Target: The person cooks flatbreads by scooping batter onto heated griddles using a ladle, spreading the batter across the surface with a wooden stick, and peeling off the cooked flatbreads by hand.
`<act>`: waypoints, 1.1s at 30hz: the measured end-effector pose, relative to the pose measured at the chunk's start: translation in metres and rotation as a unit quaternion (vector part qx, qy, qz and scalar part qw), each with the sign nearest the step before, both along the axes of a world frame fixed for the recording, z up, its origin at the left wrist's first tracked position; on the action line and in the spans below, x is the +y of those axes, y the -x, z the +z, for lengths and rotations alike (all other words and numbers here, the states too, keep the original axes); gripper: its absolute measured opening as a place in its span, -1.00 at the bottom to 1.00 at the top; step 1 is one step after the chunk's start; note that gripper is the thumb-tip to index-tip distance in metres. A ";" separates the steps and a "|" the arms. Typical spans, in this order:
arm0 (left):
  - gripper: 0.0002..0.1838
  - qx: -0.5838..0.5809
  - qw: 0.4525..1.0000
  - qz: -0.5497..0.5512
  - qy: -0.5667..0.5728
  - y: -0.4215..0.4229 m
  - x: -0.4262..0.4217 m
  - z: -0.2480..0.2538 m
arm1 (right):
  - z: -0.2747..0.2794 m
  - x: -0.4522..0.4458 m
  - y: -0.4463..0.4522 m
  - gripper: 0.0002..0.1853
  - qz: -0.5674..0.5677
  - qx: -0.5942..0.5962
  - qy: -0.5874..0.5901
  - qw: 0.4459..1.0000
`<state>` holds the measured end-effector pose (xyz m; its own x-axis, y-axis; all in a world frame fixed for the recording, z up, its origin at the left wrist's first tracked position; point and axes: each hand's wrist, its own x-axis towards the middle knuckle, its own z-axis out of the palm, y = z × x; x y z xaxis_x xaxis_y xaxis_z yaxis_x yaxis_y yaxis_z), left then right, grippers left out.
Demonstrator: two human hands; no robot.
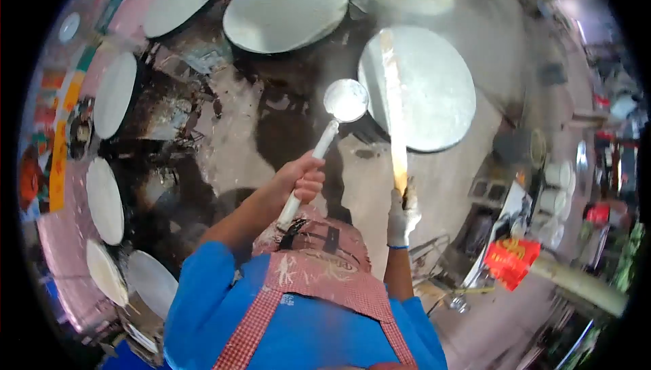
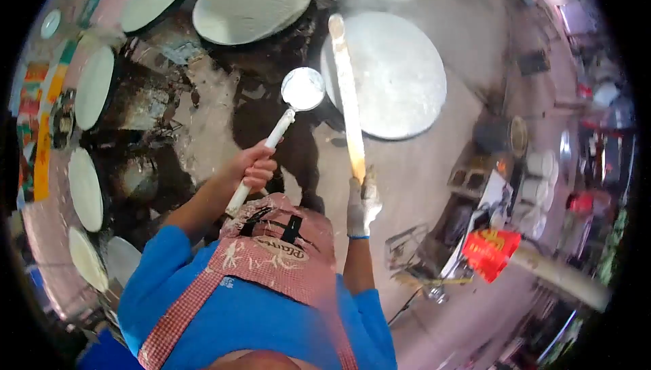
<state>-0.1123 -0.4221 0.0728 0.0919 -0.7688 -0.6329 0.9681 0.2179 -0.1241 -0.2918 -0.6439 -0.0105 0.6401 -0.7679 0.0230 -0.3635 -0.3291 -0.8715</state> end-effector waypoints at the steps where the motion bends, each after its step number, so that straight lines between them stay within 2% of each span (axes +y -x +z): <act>1: -0.69 -0.022 1.000 0.007 0.005 0.002 0.010 0.001 | -0.001 -0.002 -0.004 -0.56 0.025 0.005 -0.003 1.000; 2: -0.68 -0.041 0.999 0.013 0.010 0.008 0.015 0.004 | -0.007 -0.010 -0.003 -0.57 0.027 0.011 -0.008 1.000; 3: -0.79 -0.082 0.997 0.016 -0.001 0.012 0.022 0.011 | -0.012 -0.018 -0.001 -0.58 0.028 0.018 -0.014 0.999; 5: -0.79 -0.041 0.998 0.053 -0.012 0.022 0.040 0.002 | -0.026 -0.037 -0.002 -0.60 0.015 0.003 -0.046 0.999; 7: -0.78 -0.007 0.995 0.093 -0.032 0.030 0.059 -0.010 | -0.017 -0.049 -0.024 -0.61 0.011 0.011 -0.057 0.998; 8: -0.77 0.007 0.993 0.112 -0.044 0.033 0.068 -0.014 | -0.002 -0.050 -0.038 -0.62 0.022 0.037 -0.039 0.998; 10: -0.76 0.030 0.988 0.143 -0.054 0.040 0.086 -0.018 | 0.030 -0.046 -0.076 -0.60 0.073 0.115 -0.092 0.986; 12: -0.76 0.040 0.984 0.164 -0.049 0.040 0.107 -0.020 | 0.017 -0.046 -0.111 -0.58 0.116 0.111 -0.084 0.984; 14: -0.89 0.034 0.982 0.172 -0.076 0.041 0.126 -0.021 | 0.008 -0.035 -0.140 -0.56 0.120 0.045 -0.020 0.991; 16: -0.92 0.035 0.979 0.175 -0.100 0.038 0.153 -0.023 | 0.006 -0.012 -0.161 -0.54 0.141 0.059 0.067 0.986; 18: -0.88 0.043 0.977 0.179 -0.108 0.037 0.175 -0.035 | 0.014 0.007 -0.177 -0.52 0.183 0.151 0.187 0.953; 19: -0.83 0.046 0.979 0.187 -0.065 0.036 0.187 -0.040 | 0.031 0.025 -0.196 -0.56 0.205 0.169 0.175 0.948; 20: -0.82 0.040 0.979 0.181 -0.084 0.034 0.197 -0.040 | 0.024 0.033 -0.216 -0.63 0.248 0.179 0.230 0.924; 21: -0.80 0.031 0.978 0.177 -0.102 0.031 0.205 -0.039 | 0.023 0.042 -0.241 -0.71 0.290 0.152 0.285 0.901; 23: -0.76 0.030 0.977 0.173 -0.118 0.030 0.221 -0.042 | 0.009 0.057 -0.303 -0.71 0.359 0.057 0.375 0.853; 26: -0.74 0.077 0.973 0.212 -0.048 0.036 0.235 -0.055 | 0.017 0.078 -0.393 -0.53 0.480 0.005 0.427 0.766; 28: -0.75 0.050 0.969 0.240 -0.018 0.037 0.233 -0.057 | 0.011 0.079 -0.445 -0.54 0.543 -0.021 0.469 0.696; 29: -0.73 0.026 0.969 0.238 -0.053 0.039 0.231 -0.057 | 0.010 0.076 -0.463 -0.59 0.574 0.025 0.480 0.664; 31: -0.70 0.107 0.948 0.298 -0.001 0.053 0.224 -0.068 | 0.009 0.072 -0.500 -0.68 0.632 0.109 0.496 0.586; 33: -0.67 0.076 0.947 0.311 -0.019 0.048 0.216 -0.060 | -0.006 0.044 -0.539 -0.66 0.608 -0.073 0.451 0.649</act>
<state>-0.1608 -0.2065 0.0132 0.4259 -0.5719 -0.7011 0.6224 0.7476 -0.2317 0.2471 -0.6001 -0.0169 0.7004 0.6723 0.2396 0.7085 -0.6954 -0.1200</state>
